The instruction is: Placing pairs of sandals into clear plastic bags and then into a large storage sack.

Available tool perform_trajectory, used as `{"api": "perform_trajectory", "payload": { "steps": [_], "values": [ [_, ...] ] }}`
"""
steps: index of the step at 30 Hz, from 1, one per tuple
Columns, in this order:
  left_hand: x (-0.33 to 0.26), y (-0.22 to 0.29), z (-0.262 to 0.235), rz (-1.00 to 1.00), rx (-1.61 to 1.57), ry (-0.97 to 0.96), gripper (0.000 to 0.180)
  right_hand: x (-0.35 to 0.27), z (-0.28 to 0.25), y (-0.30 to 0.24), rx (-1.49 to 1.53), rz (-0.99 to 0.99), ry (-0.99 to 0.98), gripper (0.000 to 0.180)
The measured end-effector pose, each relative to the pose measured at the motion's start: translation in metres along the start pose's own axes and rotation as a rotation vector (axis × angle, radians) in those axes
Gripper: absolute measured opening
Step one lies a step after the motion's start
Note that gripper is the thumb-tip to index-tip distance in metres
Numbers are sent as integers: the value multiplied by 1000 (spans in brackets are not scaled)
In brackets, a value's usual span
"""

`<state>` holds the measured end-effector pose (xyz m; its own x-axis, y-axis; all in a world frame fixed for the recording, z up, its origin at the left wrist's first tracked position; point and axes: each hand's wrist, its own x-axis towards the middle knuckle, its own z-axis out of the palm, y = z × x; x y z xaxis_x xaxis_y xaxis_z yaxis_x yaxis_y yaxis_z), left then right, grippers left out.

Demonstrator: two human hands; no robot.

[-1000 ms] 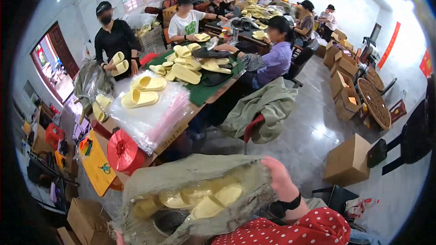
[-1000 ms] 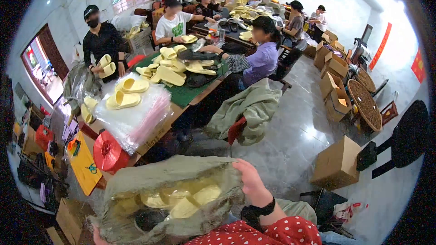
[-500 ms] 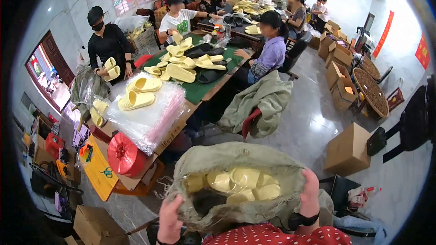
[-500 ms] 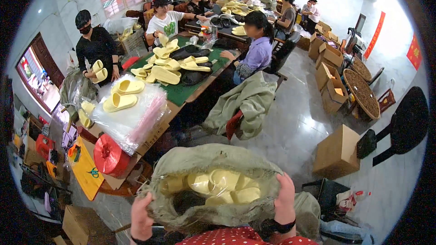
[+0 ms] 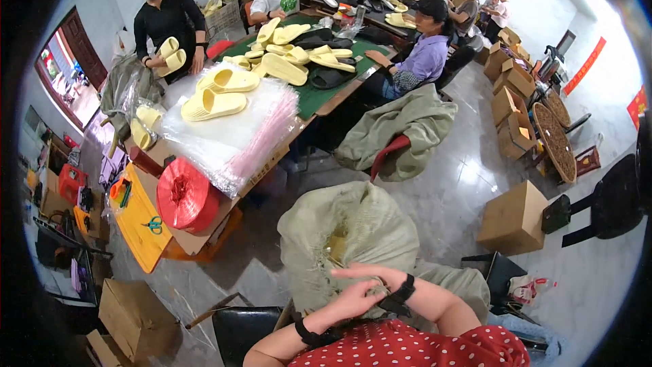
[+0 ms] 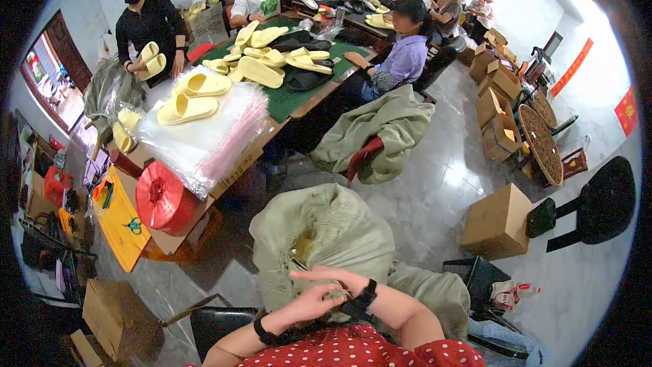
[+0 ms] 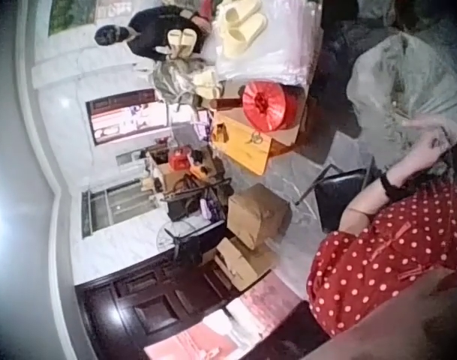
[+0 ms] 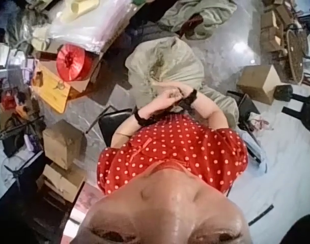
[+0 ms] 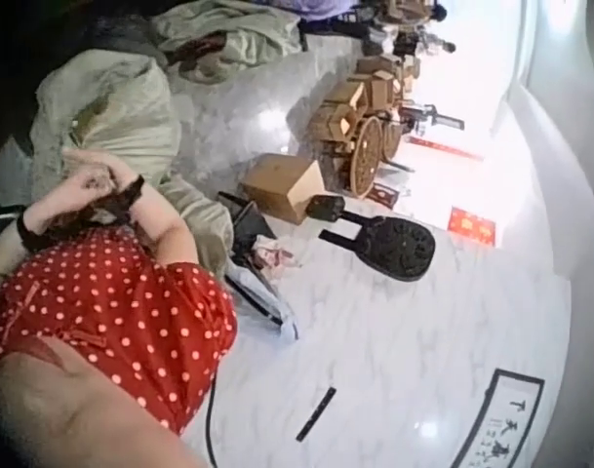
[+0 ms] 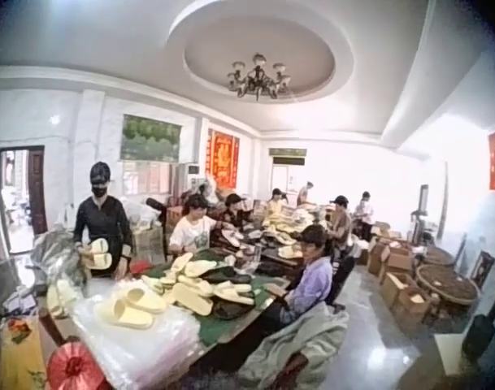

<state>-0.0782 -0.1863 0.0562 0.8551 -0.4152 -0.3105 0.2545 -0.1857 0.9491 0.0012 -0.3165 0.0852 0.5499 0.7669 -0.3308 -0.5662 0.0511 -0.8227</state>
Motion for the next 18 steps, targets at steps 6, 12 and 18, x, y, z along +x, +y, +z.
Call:
{"api": "perform_trajectory", "payload": {
  "steps": [6,12,18],
  "values": [
    [-8,11,-5,-53,196,-290,45,81,-40,132,-1031,616,-652,52],
    [-29,31,-59,-109,261,-37,60,15,-77,175,-60,248,500,42],
    [-39,-77,-110,-293,319,504,75,-51,-54,115,311,58,699,31]
  ]
}}
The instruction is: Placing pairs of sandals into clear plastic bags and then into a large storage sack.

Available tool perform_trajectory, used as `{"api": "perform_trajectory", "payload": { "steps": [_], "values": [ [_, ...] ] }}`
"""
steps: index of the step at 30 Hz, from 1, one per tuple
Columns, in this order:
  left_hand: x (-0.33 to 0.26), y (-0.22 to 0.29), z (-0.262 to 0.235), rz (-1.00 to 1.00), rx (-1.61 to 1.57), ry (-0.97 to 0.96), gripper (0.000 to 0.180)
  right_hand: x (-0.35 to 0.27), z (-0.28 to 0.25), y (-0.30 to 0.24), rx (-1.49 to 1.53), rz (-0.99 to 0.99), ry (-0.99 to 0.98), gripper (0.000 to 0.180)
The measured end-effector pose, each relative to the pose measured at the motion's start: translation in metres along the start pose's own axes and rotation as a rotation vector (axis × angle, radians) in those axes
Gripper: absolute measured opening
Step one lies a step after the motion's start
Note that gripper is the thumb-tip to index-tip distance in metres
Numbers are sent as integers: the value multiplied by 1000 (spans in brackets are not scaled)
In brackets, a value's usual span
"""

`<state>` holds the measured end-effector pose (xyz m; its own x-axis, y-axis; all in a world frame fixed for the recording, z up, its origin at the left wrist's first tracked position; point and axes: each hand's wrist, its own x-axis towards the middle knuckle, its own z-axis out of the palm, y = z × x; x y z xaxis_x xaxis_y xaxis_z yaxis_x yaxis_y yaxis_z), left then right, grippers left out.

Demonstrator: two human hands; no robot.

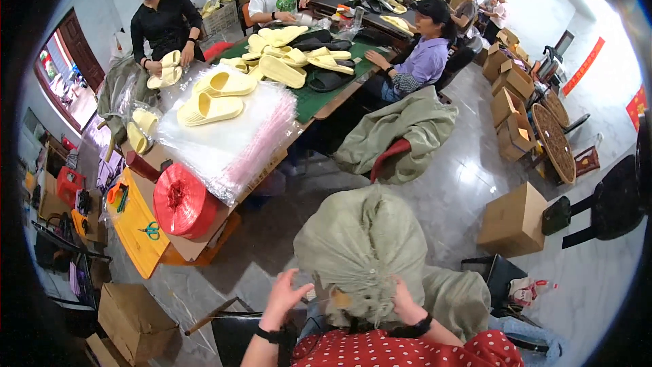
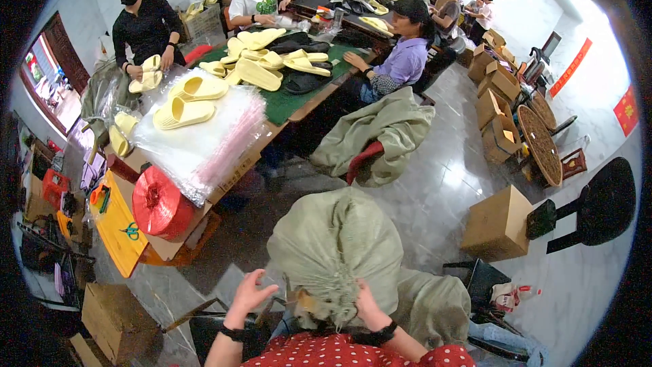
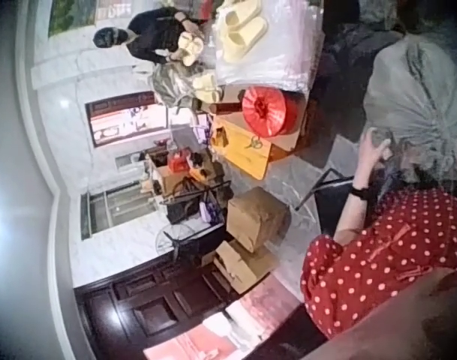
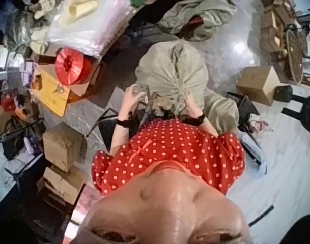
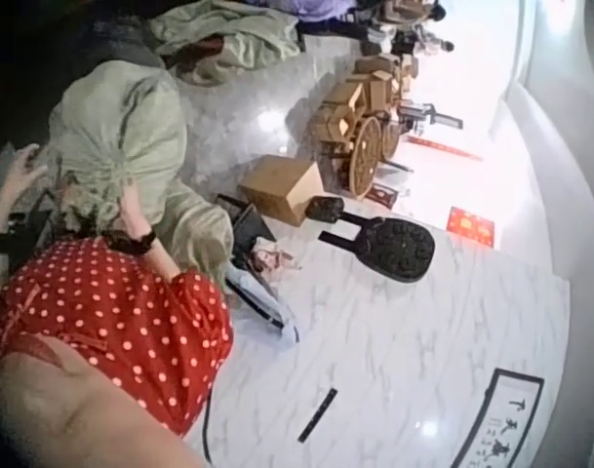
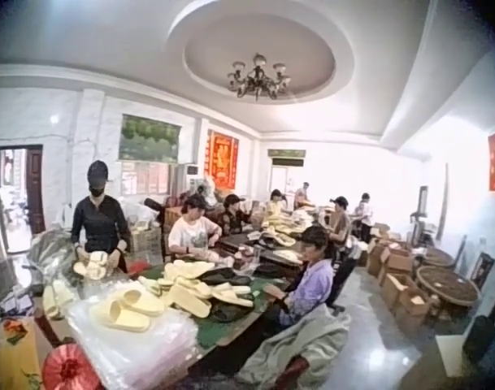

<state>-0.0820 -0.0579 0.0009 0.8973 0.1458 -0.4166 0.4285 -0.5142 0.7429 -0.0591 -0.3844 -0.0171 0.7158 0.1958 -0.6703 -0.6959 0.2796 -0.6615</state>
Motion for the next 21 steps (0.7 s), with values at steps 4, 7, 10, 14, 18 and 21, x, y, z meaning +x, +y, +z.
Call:
{"api": "perform_trajectory", "payload": {
  "steps": [4,7,10,14,18,21],
  "values": [
    [51,-37,34,-21,221,-154,108,-57,-34,-31,267,20,171,28],
    [81,-48,71,-43,82,-541,141,-100,-34,-51,322,-36,256,34],
    [76,47,87,-162,-131,-860,142,-114,-92,-27,579,-77,265,38],
    [96,63,172,-129,-148,-789,139,-144,-103,-65,729,-167,41,44],
    [99,93,168,-262,-257,-770,123,-134,-113,-32,450,-218,340,27],
    [104,114,184,-189,-234,-762,121,-135,-115,-52,517,-263,263,26]
  ]
}}
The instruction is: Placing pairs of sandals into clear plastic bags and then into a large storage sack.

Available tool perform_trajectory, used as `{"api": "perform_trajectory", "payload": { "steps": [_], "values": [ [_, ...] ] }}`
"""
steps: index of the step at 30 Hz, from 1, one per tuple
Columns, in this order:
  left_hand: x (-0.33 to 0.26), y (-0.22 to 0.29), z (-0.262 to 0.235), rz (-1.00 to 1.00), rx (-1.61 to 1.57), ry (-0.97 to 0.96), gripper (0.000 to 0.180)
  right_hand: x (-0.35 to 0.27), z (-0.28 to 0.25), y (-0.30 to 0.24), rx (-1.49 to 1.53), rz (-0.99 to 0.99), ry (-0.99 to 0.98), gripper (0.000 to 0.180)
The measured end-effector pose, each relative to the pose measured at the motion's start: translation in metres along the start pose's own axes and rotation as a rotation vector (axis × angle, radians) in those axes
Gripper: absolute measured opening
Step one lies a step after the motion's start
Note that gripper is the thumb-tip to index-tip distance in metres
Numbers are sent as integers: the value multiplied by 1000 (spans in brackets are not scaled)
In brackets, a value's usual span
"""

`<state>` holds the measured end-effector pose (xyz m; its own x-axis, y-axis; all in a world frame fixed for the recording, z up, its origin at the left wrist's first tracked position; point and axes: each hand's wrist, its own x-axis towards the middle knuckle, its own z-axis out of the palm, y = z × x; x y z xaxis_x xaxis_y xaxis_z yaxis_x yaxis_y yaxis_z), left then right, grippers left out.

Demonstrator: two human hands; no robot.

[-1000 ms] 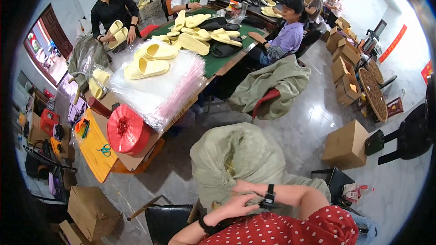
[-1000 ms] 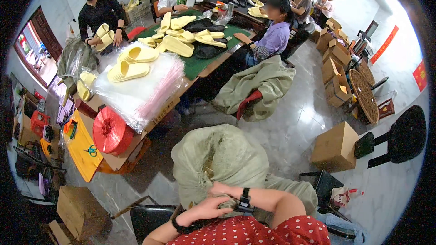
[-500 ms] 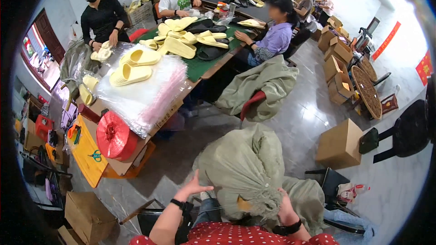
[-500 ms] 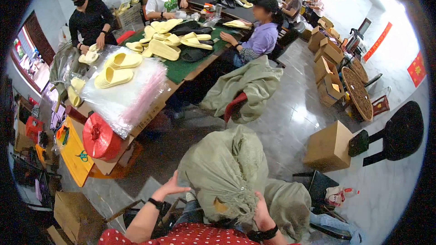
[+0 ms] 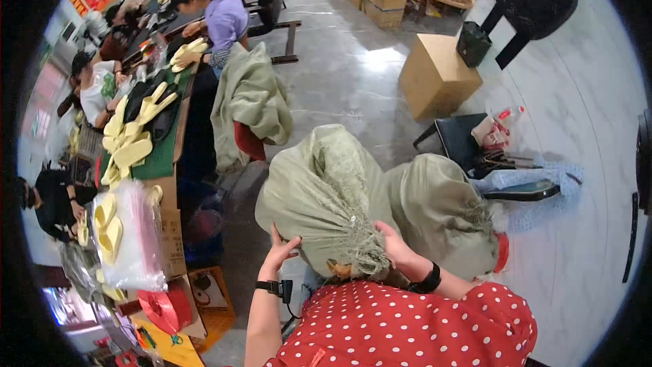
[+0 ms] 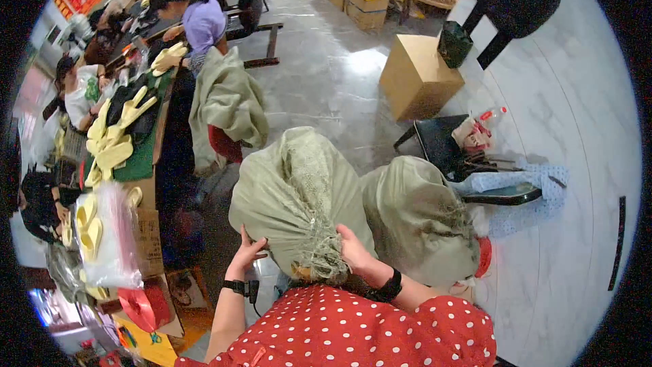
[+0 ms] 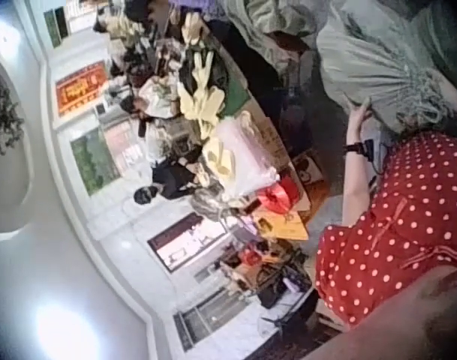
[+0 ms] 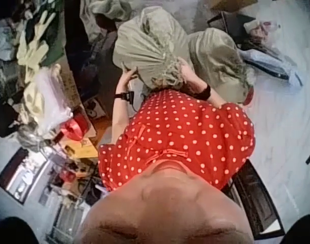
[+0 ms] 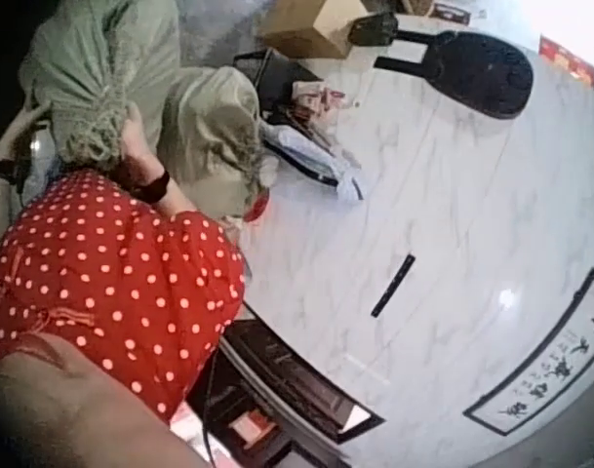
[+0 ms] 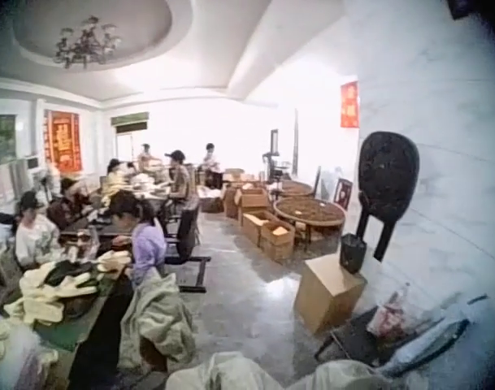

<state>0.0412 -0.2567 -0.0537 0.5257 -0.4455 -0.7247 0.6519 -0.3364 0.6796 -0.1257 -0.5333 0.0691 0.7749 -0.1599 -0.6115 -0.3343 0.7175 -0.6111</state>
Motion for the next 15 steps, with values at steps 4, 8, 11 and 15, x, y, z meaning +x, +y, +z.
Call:
{"api": "perform_trajectory", "payload": {
  "steps": [4,8,11,15],
  "values": [
    [17,21,26,36,4,-23,121,-3,-12,-20,-118,-105,5,24],
    [33,29,27,137,99,36,122,-8,9,-36,5,-88,59,23],
    [32,49,28,27,183,59,120,-12,27,-33,-80,-90,157,26],
    [24,46,7,25,-29,-84,116,-1,30,-8,-24,-247,76,28]
  ]
}}
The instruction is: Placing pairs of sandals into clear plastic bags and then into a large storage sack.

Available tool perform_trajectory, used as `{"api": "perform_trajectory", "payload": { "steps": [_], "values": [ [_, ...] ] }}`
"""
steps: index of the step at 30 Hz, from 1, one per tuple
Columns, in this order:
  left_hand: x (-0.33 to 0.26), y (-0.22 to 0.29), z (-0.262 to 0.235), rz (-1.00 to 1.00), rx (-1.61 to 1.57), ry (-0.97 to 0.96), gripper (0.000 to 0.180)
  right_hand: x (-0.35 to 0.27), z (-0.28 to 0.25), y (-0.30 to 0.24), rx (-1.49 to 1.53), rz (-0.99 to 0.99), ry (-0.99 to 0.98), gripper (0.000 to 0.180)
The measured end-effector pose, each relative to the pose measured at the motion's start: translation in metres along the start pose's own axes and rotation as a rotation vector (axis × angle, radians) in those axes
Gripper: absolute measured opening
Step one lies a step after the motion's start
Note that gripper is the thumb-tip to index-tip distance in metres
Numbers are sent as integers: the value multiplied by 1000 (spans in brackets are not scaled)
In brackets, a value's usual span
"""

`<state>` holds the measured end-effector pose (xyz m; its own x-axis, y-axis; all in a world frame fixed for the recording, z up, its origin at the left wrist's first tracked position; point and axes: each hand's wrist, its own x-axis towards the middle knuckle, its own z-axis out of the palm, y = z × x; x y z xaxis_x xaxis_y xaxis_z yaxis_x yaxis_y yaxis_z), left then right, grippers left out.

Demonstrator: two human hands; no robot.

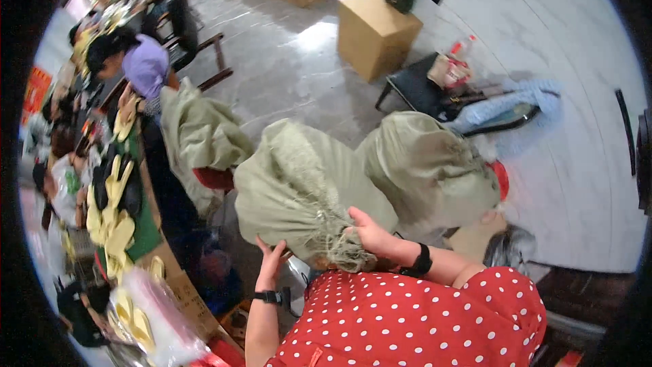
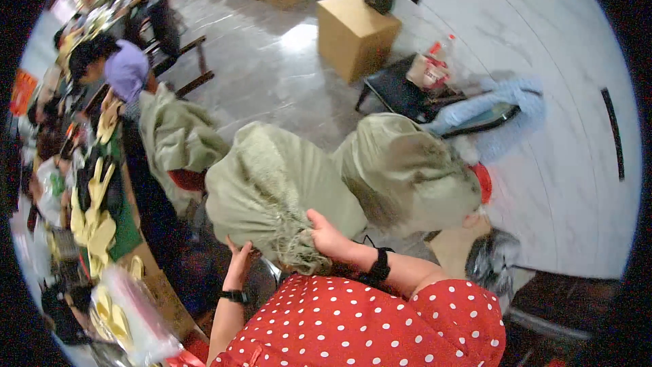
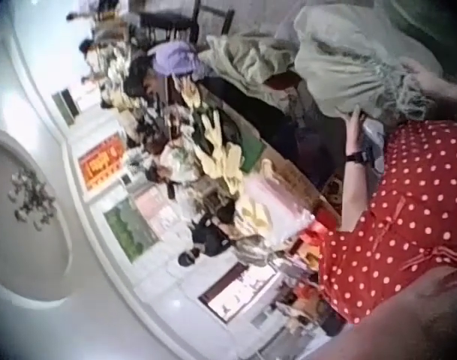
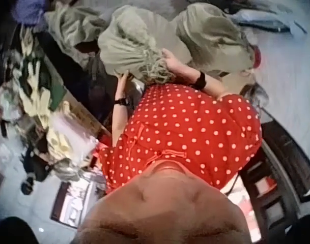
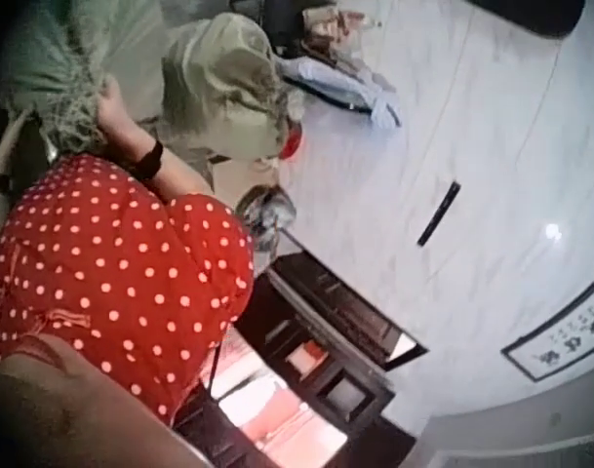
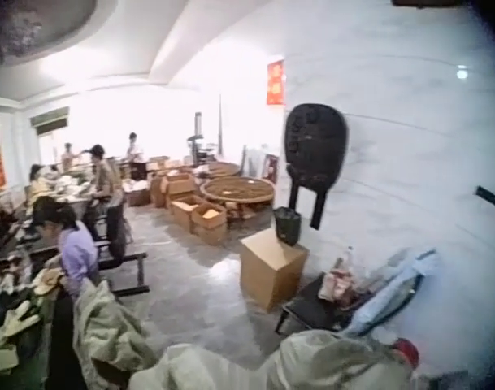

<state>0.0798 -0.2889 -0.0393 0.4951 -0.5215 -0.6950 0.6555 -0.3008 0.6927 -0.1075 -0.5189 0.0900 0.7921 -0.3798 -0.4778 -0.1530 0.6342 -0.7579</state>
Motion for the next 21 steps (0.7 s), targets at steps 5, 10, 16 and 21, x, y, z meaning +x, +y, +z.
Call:
{"api": "perform_trajectory", "payload": {
  "steps": [5,10,16,21],
  "values": [
    [17,27,-26,-174,60,8,116,29,21,12,-146,-88,39,34],
    [31,58,-14,506,1149,359,133,54,17,9,-154,-91,38,38],
    [24,123,84,774,1455,-26,106,87,2,4,-271,-183,17,41],
    [71,114,118,1008,1170,45,29,126,-28,-40,-399,-102,-3,46]
  ]
}}
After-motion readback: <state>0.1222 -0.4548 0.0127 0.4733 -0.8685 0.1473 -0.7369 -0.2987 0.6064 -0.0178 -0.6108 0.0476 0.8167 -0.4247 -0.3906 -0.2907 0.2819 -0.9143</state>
